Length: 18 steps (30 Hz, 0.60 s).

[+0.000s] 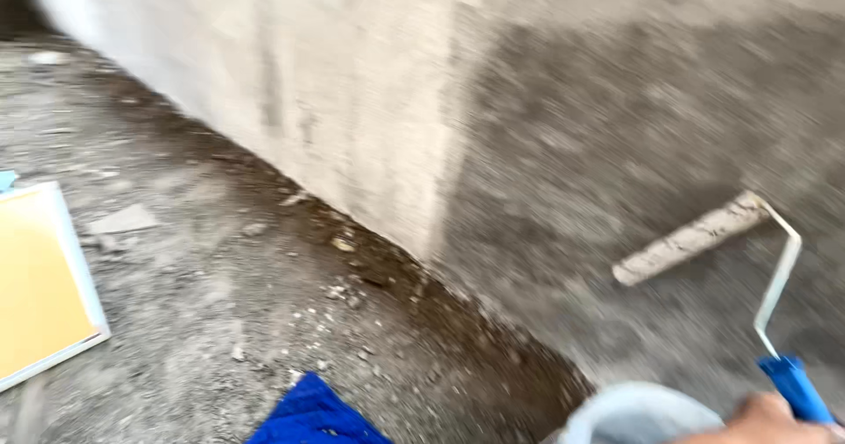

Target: The person paints an exterior concrete parapet wall white using a paint roller. They dip the roller into a bucket of white paint and roll it across the wall surface, working along the wall and reloading the roller repeatedly.

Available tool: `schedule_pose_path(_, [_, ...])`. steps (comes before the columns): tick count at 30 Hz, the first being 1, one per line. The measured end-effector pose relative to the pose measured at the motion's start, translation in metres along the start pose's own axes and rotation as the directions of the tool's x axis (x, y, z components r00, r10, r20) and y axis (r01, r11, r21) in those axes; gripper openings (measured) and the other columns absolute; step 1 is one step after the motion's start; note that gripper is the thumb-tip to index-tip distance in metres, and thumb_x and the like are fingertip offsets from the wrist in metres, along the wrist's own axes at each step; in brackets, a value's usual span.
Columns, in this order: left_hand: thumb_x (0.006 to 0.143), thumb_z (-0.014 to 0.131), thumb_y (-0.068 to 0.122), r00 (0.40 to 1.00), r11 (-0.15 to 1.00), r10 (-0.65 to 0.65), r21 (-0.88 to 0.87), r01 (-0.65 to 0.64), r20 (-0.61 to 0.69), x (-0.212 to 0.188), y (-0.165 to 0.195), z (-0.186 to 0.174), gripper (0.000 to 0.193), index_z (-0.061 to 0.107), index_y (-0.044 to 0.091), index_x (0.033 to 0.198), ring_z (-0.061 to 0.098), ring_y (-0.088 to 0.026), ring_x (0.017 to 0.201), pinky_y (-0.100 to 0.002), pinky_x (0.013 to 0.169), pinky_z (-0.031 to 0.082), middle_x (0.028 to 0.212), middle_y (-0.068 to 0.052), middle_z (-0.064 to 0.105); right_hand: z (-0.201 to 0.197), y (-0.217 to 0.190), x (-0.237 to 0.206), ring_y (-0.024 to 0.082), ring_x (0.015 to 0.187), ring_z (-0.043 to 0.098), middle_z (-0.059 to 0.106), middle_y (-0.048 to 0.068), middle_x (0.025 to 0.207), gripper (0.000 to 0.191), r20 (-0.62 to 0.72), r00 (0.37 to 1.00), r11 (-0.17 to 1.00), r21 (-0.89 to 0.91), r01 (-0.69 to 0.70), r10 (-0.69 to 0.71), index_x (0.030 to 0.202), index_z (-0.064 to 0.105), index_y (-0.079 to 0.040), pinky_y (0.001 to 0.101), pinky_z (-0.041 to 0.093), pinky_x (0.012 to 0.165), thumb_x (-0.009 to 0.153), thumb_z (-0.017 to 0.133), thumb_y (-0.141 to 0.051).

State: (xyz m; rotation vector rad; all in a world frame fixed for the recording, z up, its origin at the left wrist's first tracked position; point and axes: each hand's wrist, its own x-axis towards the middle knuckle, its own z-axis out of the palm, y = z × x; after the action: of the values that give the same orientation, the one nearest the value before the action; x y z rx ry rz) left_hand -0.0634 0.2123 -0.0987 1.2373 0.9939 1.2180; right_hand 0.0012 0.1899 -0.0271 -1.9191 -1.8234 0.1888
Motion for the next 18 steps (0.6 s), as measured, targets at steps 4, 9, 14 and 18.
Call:
schedule_pose_path(4, [0.109,0.056,0.053,0.970,0.982,-0.178,-0.093,0.164,-0.166,-0.005,0.040,-0.029,0.059,0.068,-0.005,0.107,0.068,-0.037,0.108,-0.046,0.094,0.050,0.107,-0.030,0.070,0.014,-0.046,0.008,0.033,0.098,0.071,0.071,0.019,0.116,0.072,0.026,0.997,0.997,0.018,0.079,-0.079,0.153,0.049,-0.020,0.0473,0.055,0.081,0.083,0.066,-0.029])
schedule_pose_path(9, [0.109,0.054,0.053,0.867,0.915,-0.243,-0.399,0.056,-0.436,0.002,0.086,-0.090,0.056,0.065,-0.002,0.114,0.069,-0.027,0.105,-0.042,0.090,0.054,0.117,-0.019,0.070,0.020,-0.109,0.019,0.035,0.102,0.072,0.073,0.020,0.116,0.069,0.057,0.974,0.975,0.045,0.219,-0.221,0.152,0.053,-0.020,0.0489,0.055,0.085,0.085,0.066,-0.033])
schedule_pose_path(14, [0.109,0.054,0.051,0.876,0.811,-0.186,-0.573,-0.119,-0.445,0.018,0.125,-0.180,0.048,0.063,0.004,0.101,0.059,-0.016,0.083,-0.038,0.074,0.049,0.093,-0.007,0.063,0.008,-0.184,0.028,0.037,0.105,0.073,0.075,0.021,0.117,0.066,0.084,0.921,0.924,0.066,0.376,-0.380,0.150,0.058,-0.020,0.0506,0.055,0.088,0.087,0.067,-0.038])
schedule_pose_path(18, [0.105,0.057,0.046,0.881,0.762,-0.165,-0.624,-0.171,-0.443,0.037,0.148,-0.246,0.042,0.062,0.006,0.093,0.060,-0.016,0.076,-0.039,0.066,0.051,0.086,-0.004,0.062,0.003,-0.244,0.035,0.038,0.110,0.070,0.074,0.019,0.118,0.048,0.050,0.870,0.868,0.122,0.481,-0.490,0.138,0.065,-0.017,0.0501,0.053,0.093,0.095,0.058,-0.038])
